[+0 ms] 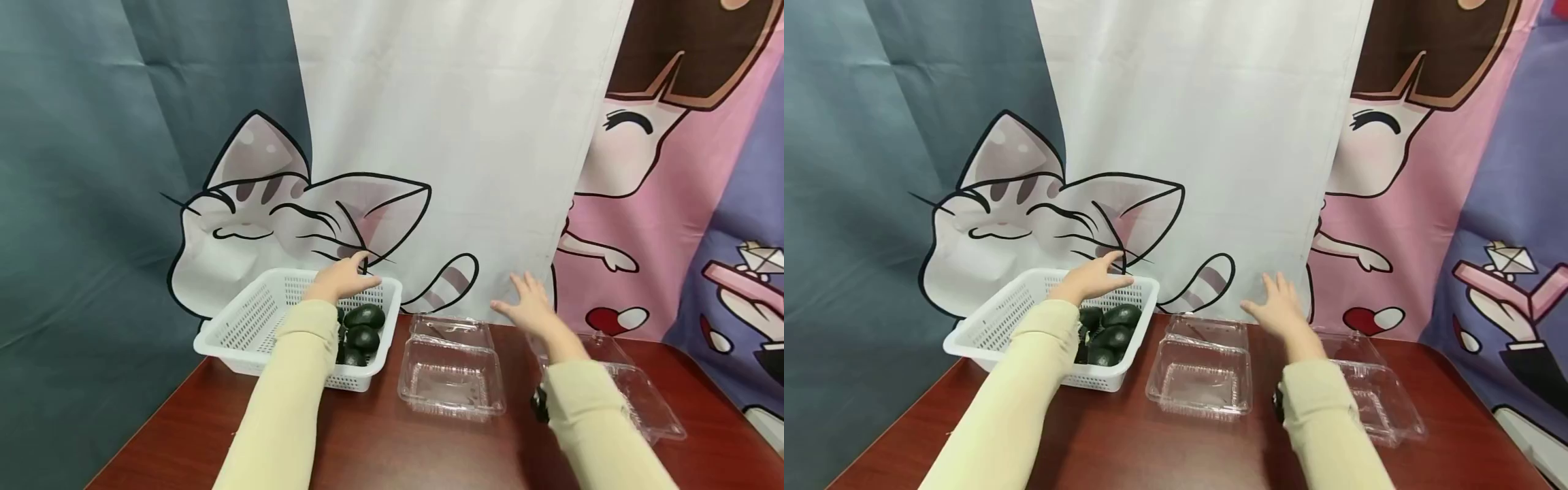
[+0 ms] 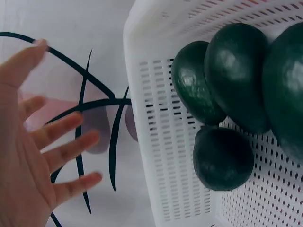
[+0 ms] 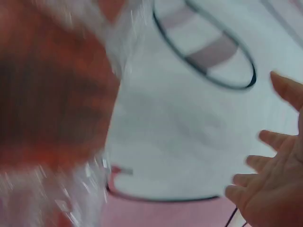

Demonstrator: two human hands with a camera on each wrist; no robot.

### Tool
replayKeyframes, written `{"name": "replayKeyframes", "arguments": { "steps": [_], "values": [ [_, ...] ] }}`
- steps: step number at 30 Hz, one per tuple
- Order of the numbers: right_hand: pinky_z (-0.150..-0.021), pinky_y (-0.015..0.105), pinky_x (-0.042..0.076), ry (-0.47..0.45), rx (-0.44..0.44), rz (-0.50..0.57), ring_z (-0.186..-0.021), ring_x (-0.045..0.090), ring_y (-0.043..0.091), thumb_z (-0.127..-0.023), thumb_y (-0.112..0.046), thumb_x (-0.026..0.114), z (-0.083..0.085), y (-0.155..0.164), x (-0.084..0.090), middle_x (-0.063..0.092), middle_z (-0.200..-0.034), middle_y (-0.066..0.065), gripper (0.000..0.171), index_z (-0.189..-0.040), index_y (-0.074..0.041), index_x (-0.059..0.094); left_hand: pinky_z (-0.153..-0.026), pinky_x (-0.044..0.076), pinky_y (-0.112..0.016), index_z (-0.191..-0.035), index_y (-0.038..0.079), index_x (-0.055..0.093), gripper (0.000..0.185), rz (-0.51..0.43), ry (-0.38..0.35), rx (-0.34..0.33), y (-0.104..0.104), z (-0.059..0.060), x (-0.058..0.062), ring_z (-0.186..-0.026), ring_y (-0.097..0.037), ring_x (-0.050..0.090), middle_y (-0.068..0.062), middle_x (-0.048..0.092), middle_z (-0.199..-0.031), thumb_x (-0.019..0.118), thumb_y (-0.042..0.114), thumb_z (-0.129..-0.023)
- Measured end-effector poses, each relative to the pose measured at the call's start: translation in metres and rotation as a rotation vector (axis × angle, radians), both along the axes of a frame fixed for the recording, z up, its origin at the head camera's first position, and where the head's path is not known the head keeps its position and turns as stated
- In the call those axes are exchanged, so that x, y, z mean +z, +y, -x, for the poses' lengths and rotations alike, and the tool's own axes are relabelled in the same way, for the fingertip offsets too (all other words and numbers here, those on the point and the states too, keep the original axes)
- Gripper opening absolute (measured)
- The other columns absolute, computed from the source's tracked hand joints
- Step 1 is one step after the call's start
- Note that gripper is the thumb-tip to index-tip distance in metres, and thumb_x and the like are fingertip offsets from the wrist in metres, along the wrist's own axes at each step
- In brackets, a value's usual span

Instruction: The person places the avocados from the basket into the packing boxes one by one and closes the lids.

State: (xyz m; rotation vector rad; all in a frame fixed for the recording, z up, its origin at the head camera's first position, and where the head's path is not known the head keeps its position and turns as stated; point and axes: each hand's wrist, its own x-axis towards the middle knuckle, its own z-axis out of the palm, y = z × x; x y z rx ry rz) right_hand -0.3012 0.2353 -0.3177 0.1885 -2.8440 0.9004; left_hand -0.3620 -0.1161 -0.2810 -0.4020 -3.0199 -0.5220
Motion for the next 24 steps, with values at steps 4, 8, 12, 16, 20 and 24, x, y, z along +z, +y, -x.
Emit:
{"name": "replayKeyframes", "arguments": {
  "steps": [4, 8, 12, 16, 20, 24],
  "values": [
    [-0.099, 0.067, 0.009, -0.036, 0.061, 0.092, -0.13, 0.006, 0.054, -0.089, -0.035, 0.058, -0.018, -0.015, -0.024, 0.003, -0.144, 0.036, 0.08, -0.143, 0.008, 0.017, -0.098, 0.034, -0.05, -0.142, 0.013, 0.036, 0.068, -0.032, -0.075, -0.056, -0.01, 0.002, -0.002, -0.123, -0.034, 0.042, -0.014, 0.043, -0.138, 0.058, 0.044, -0.086],
    [-0.1, 0.063, 0.017, -0.12, 0.089, 0.193, -0.128, 0.016, 0.053, -0.09, -0.03, 0.056, -0.033, -0.019, -0.052, 0.014, -0.143, 0.036, 0.074, -0.141, 0.009, 0.02, -0.096, 0.037, -0.048, -0.137, 0.005, 0.041, 0.061, -0.112, -0.135, -0.136, -0.017, 0.003, -0.012, -0.118, -0.036, 0.046, -0.022, 0.046, -0.133, 0.06, 0.035, -0.088],
    [-0.1, 0.061, 0.022, -0.205, 0.088, 0.325, -0.128, 0.023, 0.05, -0.09, -0.026, 0.057, -0.04, -0.02, -0.077, 0.022, -0.142, 0.033, 0.069, -0.141, 0.005, 0.024, -0.09, 0.042, -0.045, -0.134, 0.003, 0.045, 0.054, -0.197, -0.185, -0.146, -0.024, 0.002, -0.022, -0.109, -0.034, 0.053, -0.025, 0.051, -0.126, 0.061, 0.029, -0.089],
    [-0.101, 0.059, 0.023, -0.265, 0.083, 0.511, -0.129, 0.022, 0.049, -0.09, -0.02, 0.056, -0.043, -0.019, -0.097, 0.02, -0.141, 0.035, 0.065, -0.142, 0.004, 0.024, -0.084, 0.045, -0.046, -0.134, 0.002, 0.045, 0.053, -0.226, -0.277, -0.138, -0.026, 0.002, -0.026, -0.105, -0.033, 0.054, -0.024, 0.05, -0.127, 0.062, 0.024, -0.089],
    [-0.105, 0.055, 0.019, -0.299, 0.087, 0.734, -0.13, 0.021, 0.046, -0.092, -0.013, 0.052, -0.044, -0.015, -0.111, 0.014, -0.144, 0.034, 0.062, -0.144, 0.001, 0.02, -0.087, 0.043, -0.046, -0.133, 0.001, 0.045, 0.053, -0.195, -0.296, -0.154, -0.026, 0.007, -0.027, -0.108, -0.033, 0.052, -0.025, 0.048, -0.129, 0.063, 0.022, -0.088],
    [-0.104, 0.044, 0.025, -0.283, 0.084, 0.844, -0.129, 0.027, 0.036, -0.094, -0.012, 0.048, -0.042, -0.013, -0.12, 0.019, -0.146, 0.027, 0.059, -0.145, -0.003, 0.019, -0.098, 0.035, -0.046, -0.133, 0.0, 0.045, 0.053, -0.151, -0.27, -0.103, -0.032, 0.017, -0.036, -0.118, -0.035, 0.045, -0.022, 0.048, -0.13, 0.062, 0.023, -0.088]
  ]
}}
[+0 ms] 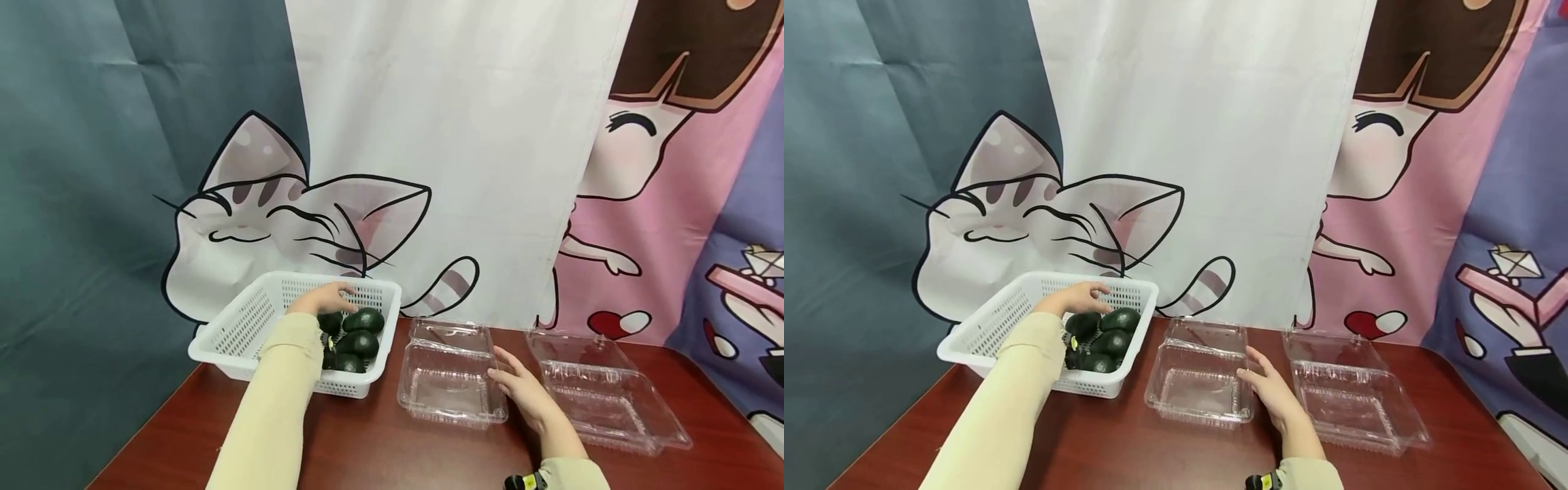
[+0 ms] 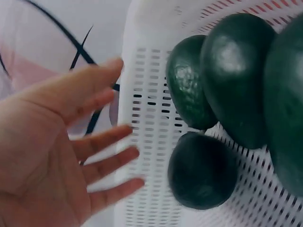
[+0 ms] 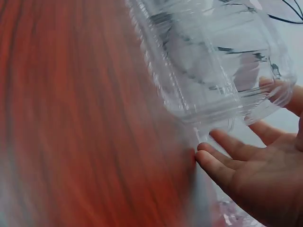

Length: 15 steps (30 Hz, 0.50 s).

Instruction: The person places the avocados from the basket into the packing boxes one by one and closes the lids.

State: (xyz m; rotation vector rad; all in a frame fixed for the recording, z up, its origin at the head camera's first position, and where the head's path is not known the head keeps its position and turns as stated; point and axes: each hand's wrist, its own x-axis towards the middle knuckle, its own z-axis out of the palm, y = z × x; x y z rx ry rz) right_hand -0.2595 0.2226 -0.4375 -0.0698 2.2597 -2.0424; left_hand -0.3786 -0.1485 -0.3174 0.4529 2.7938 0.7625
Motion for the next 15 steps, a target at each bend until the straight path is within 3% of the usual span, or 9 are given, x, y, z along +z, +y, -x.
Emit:
{"name": "replayKeyframes", "arguments": {
  "steps": [5, 10, 15],
  "values": [
    [-0.089, 0.027, 0.04, 0.039, -0.052, 0.008, -0.124, 0.038, 0.029, -0.096, -0.011, 0.045, 0.002, 0.002, -0.004, 0.04, -0.135, 0.026, 0.052, -0.143, -0.002, 0.025, -0.1, 0.03, -0.05, -0.134, -0.002, 0.043, 0.056, 0.025, -0.028, 0.063, -0.007, 0.011, -0.014, -0.123, -0.038, 0.039, -0.023, 0.043, -0.133, 0.059, 0.029, -0.09],
    [-0.085, 0.025, 0.042, 0.086, -0.058, 0.022, -0.119, 0.044, 0.026, -0.094, -0.009, 0.049, 0.002, 0.003, -0.01, 0.046, -0.131, 0.025, 0.052, -0.142, -0.002, 0.03, -0.098, 0.033, -0.05, -0.135, -0.005, 0.039, 0.061, 0.047, -0.056, 0.144, -0.014, 0.015, -0.023, -0.121, -0.04, 0.04, -0.025, 0.041, -0.134, 0.059, 0.029, -0.089],
    [-0.084, 0.023, 0.044, 0.131, -0.063, 0.059, -0.114, 0.049, 0.02, -0.093, -0.007, 0.048, 0.003, 0.005, -0.018, 0.046, -0.131, 0.026, 0.051, -0.141, -0.001, 0.032, -0.098, 0.033, -0.05, -0.134, -0.007, 0.038, 0.064, 0.057, -0.069, 0.184, -0.021, 0.018, -0.032, -0.12, -0.04, 0.041, -0.027, 0.042, -0.132, 0.06, 0.03, -0.087]
  ]
}}
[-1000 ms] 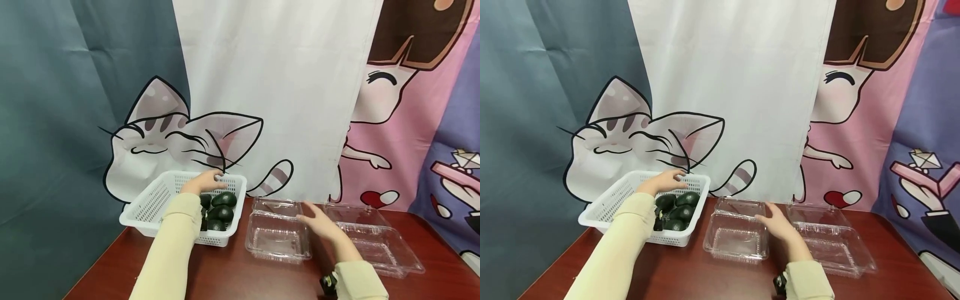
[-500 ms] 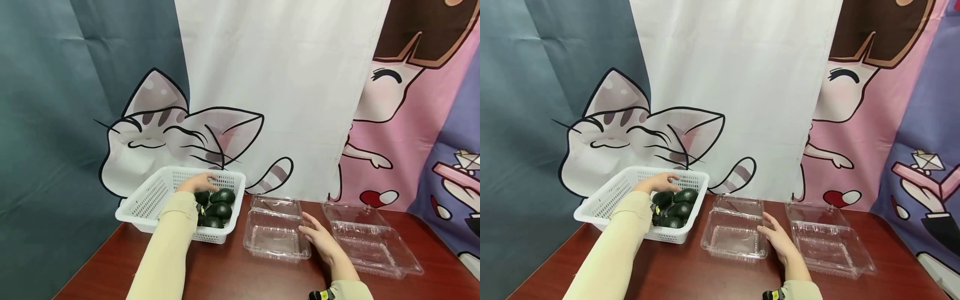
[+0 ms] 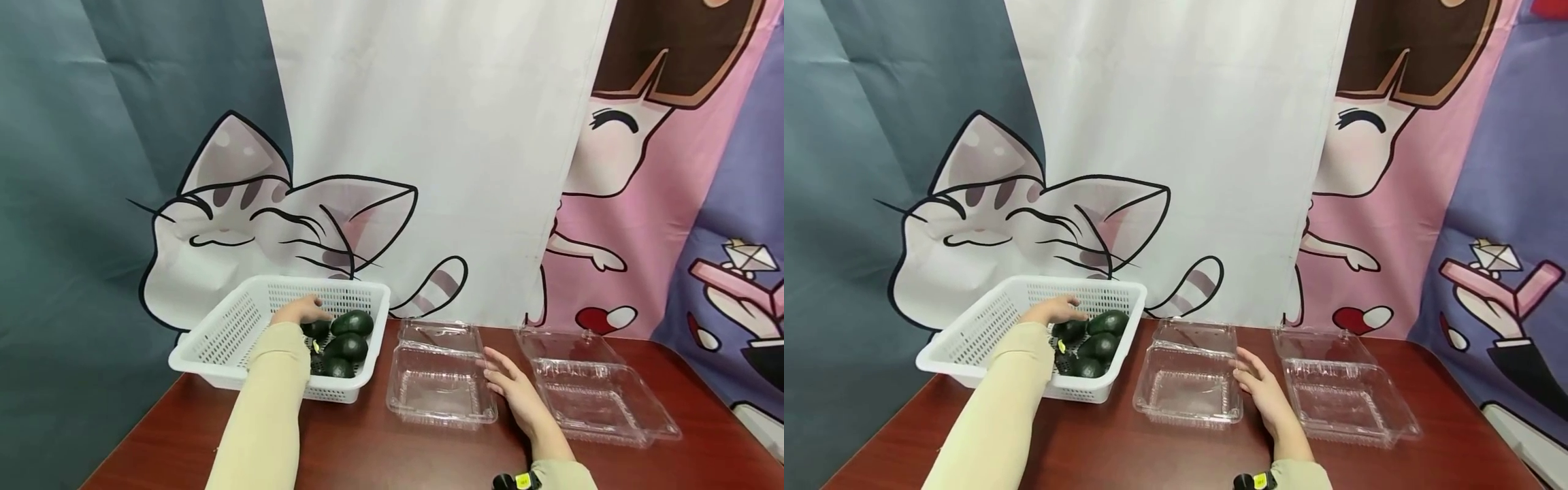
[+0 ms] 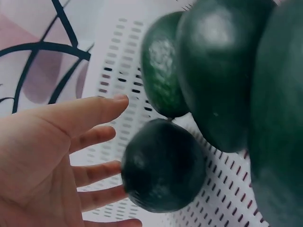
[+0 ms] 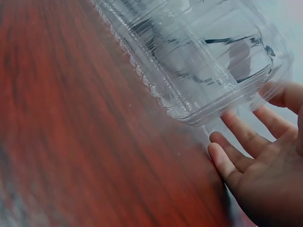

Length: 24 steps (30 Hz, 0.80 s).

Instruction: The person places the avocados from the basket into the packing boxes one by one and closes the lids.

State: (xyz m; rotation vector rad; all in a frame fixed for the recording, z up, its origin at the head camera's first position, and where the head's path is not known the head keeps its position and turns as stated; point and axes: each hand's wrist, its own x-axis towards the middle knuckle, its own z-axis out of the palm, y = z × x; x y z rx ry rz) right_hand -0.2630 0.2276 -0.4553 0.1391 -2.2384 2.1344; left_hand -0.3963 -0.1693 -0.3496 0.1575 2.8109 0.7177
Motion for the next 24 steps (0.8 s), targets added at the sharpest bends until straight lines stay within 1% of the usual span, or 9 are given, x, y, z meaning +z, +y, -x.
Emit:
{"name": "replayKeyframes", "arguments": {
  "steps": [4, 7, 11, 14, 16, 18, 21, 24],
  "values": [
    [-0.083, 0.022, 0.044, 0.034, 0.01, -0.008, -0.112, 0.05, 0.015, -0.093, -0.008, 0.05, 0.001, 0.0, -0.002, 0.045, -0.131, 0.027, 0.052, -0.141, 0.0, 0.032, -0.099, 0.032, -0.05, -0.133, -0.009, 0.038, 0.064, -0.004, -0.016, -0.009, -0.001, 0.002, -0.003, -0.12, -0.041, 0.041, -0.028, 0.041, -0.133, 0.06, 0.03, -0.087],
    [-0.082, 0.022, 0.044, 0.043, 0.006, -0.018, -0.111, 0.051, 0.012, -0.093, -0.008, 0.051, 0.001, -0.001, -0.002, 0.047, -0.13, 0.027, 0.051, -0.14, 0.0, 0.034, -0.099, 0.033, -0.049, -0.132, -0.011, 0.037, 0.065, -0.022, -0.026, -0.007, -0.001, 0.005, -0.007, -0.12, -0.042, 0.04, -0.03, 0.039, -0.132, 0.06, 0.029, -0.087],
    [-0.081, 0.023, 0.044, 0.041, -0.013, -0.042, -0.109, 0.051, 0.013, -0.093, -0.009, 0.052, 0.001, -0.003, -0.002, 0.049, -0.128, 0.025, 0.049, -0.139, 0.0, 0.037, -0.099, 0.032, -0.049, -0.133, -0.01, 0.036, 0.065, -0.038, -0.044, 0.02, -0.001, 0.006, -0.011, -0.12, -0.042, 0.039, -0.029, 0.039, -0.132, 0.06, 0.029, -0.086],
    [-0.08, 0.023, 0.044, 0.042, -0.029, -0.058, -0.108, 0.052, 0.014, -0.093, -0.009, 0.053, 0.002, -0.004, -0.003, 0.051, -0.126, 0.025, 0.048, -0.138, 0.0, 0.039, -0.099, 0.032, -0.048, -0.132, -0.01, 0.036, 0.063, -0.043, -0.045, 0.021, -0.002, 0.005, -0.012, -0.12, -0.042, 0.039, -0.029, 0.04, -0.131, 0.058, 0.027, -0.086],
    [-0.08, 0.023, 0.044, 0.051, -0.036, -0.062, -0.107, 0.053, 0.015, -0.092, -0.009, 0.053, 0.002, -0.004, -0.004, 0.051, -0.125, 0.026, 0.048, -0.137, 0.001, 0.039, -0.099, 0.033, -0.047, -0.13, -0.01, 0.038, 0.061, -0.039, -0.036, 0.014, -0.002, 0.005, -0.012, -0.118, -0.041, 0.041, -0.029, 0.042, -0.129, 0.058, 0.026, -0.085],
    [-0.079, 0.023, 0.044, 0.05, -0.047, -0.06, -0.105, 0.053, 0.015, -0.092, -0.008, 0.053, 0.003, -0.004, -0.005, 0.052, -0.124, 0.025, 0.048, -0.137, 0.001, 0.04, -0.096, 0.036, -0.046, -0.127, -0.01, 0.042, 0.058, -0.017, -0.025, 0.002, -0.003, 0.006, -0.013, -0.115, -0.04, 0.044, -0.028, 0.045, -0.126, 0.058, 0.025, -0.084],
    [-0.077, 0.022, 0.045, 0.057, -0.056, -0.056, -0.104, 0.054, 0.014, -0.091, -0.007, 0.054, 0.003, -0.004, -0.006, 0.053, -0.123, 0.025, 0.048, -0.136, 0.0, 0.041, -0.093, 0.039, -0.046, -0.121, -0.008, 0.049, 0.051, 0.02, -0.015, 0.005, -0.005, 0.006, -0.013, -0.109, -0.037, 0.049, -0.024, 0.052, -0.119, 0.06, 0.022, -0.082],
    [-0.077, 0.022, 0.045, 0.077, -0.055, -0.055, -0.104, 0.054, 0.013, -0.091, -0.008, 0.055, 0.004, -0.003, -0.006, 0.053, -0.123, 0.025, 0.048, -0.136, 0.0, 0.041, -0.091, 0.04, -0.046, -0.118, -0.008, 0.052, 0.048, 0.038, -0.009, 0.017, -0.007, 0.007, -0.013, -0.106, -0.035, 0.051, -0.023, 0.054, -0.115, 0.062, 0.021, -0.081]
  ]
}}
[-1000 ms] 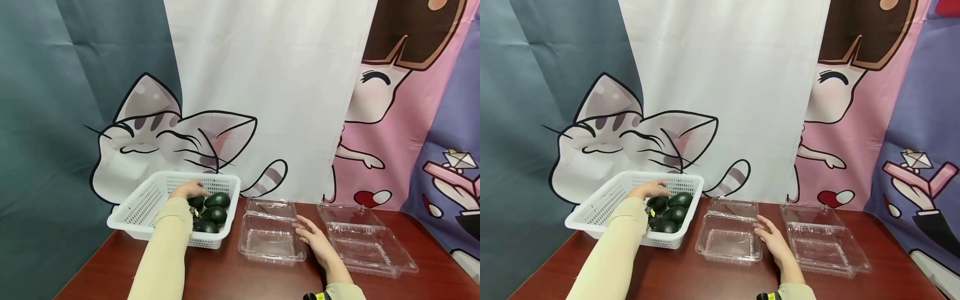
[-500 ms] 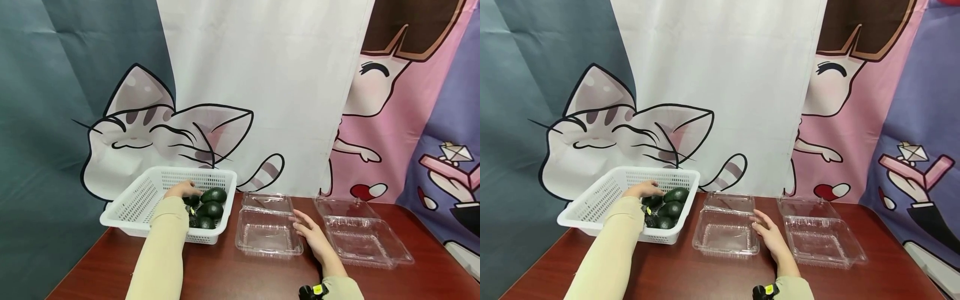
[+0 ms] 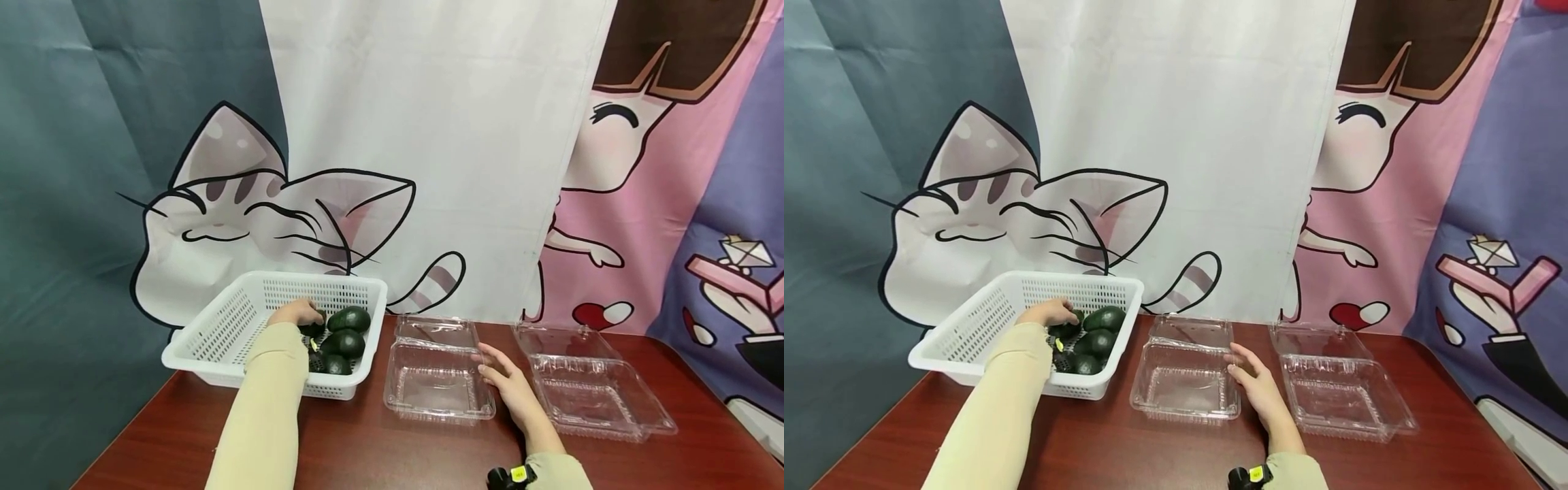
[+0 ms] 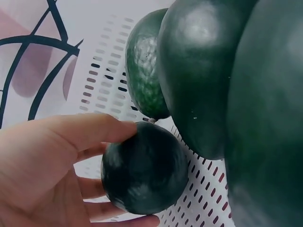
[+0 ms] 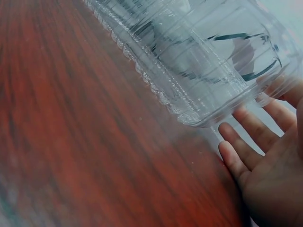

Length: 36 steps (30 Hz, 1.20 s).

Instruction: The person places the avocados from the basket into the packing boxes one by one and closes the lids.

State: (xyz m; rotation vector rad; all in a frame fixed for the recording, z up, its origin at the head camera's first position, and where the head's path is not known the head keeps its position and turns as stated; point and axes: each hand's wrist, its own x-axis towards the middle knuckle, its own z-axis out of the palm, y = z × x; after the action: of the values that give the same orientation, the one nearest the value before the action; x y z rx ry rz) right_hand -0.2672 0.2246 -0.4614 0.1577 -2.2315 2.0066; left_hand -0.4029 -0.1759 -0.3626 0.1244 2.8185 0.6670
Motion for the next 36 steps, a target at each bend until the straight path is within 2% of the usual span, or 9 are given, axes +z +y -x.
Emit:
{"name": "replayKeyframes", "arguments": {
  "steps": [5, 14, 22, 25, 31, 36],
  "values": [
    [-0.077, 0.024, 0.045, 0.024, 0.002, -0.007, -0.102, 0.054, 0.011, -0.09, -0.01, 0.057, 0.0002, -0.0001, 0.0001, 0.054, -0.123, 0.023, 0.049, -0.135, 0.0, 0.043, -0.091, 0.039, -0.046, -0.116, -0.008, 0.051, 0.05, 0.007, 0.004, 0.025, -0.0012, -0.0008, -0.0009, -0.105, -0.035, 0.051, -0.022, 0.055, -0.112, 0.065, 0.023, -0.08],
    [-0.077, 0.022, 0.045, -0.017, -0.047, -0.013, -0.098, 0.051, 0.003, -0.089, -0.009, 0.059, 0.0008, -0.0016, 0.0001, 0.052, -0.127, 0.019, 0.045, -0.132, -0.001, 0.049, -0.092, 0.039, -0.046, -0.114, -0.006, 0.053, 0.05, 0.011, 0.025, 0.014, -0.0024, -0.0023, -0.0031, -0.104, -0.034, 0.051, -0.021, 0.056, -0.11, 0.068, 0.023, -0.077],
    [-0.076, 0.021, 0.045, -0.007, -0.049, -0.019, -0.096, 0.053, 0.003, -0.089, -0.009, 0.059, 0.0011, -0.0007, -0.0006, 0.053, -0.125, 0.02, 0.044, -0.131, -0.002, 0.05, -0.092, 0.039, -0.046, -0.122, -0.007, 0.049, 0.056, 0.009, 0.034, 0.036, -0.0017, -0.0012, -0.0017, -0.109, -0.037, 0.049, -0.025, 0.051, -0.12, 0.068, 0.021, -0.077],
    [-0.076, 0.021, 0.045, -0.005, -0.048, -0.019, -0.096, 0.054, 0.003, -0.089, -0.008, 0.059, 0.0013, -0.0002, -0.001, 0.053, -0.125, 0.02, 0.044, -0.131, -0.002, 0.05, -0.091, 0.04, -0.046, -0.126, -0.007, 0.047, 0.06, -0.019, 0.044, 0.039, -0.0008, 0.0002, -0.0021, -0.111, -0.038, 0.048, -0.026, 0.049, -0.123, 0.07, 0.018, -0.077],
    [-0.076, 0.022, 0.045, -0.006, -0.045, -0.018, -0.097, 0.053, 0.003, -0.089, -0.009, 0.059, 0.0007, -0.0001, -0.0013, 0.053, -0.126, 0.021, 0.045, -0.132, -0.001, 0.049, -0.089, 0.041, -0.045, -0.127, -0.008, 0.044, 0.065, -0.074, 0.09, 0.032, 0.0005, 0.0008, -0.0013, -0.106, -0.038, 0.05, -0.028, 0.049, -0.121, 0.073, 0.008, -0.071],
    [-0.076, 0.022, 0.045, -0.005, -0.048, -0.015, -0.097, 0.053, 0.004, -0.088, -0.008, 0.058, 0.001, -0.0003, -0.0017, 0.053, -0.125, 0.021, 0.044, -0.131, -0.001, 0.049, -0.091, 0.04, -0.047, -0.126, -0.005, 0.046, 0.065, -0.118, 0.165, 0.04, 0.0035, 0.0019, 0.0034, -0.106, -0.039, 0.05, -0.029, 0.05, -0.12, 0.074, 0.004, -0.069]
  ]
}}
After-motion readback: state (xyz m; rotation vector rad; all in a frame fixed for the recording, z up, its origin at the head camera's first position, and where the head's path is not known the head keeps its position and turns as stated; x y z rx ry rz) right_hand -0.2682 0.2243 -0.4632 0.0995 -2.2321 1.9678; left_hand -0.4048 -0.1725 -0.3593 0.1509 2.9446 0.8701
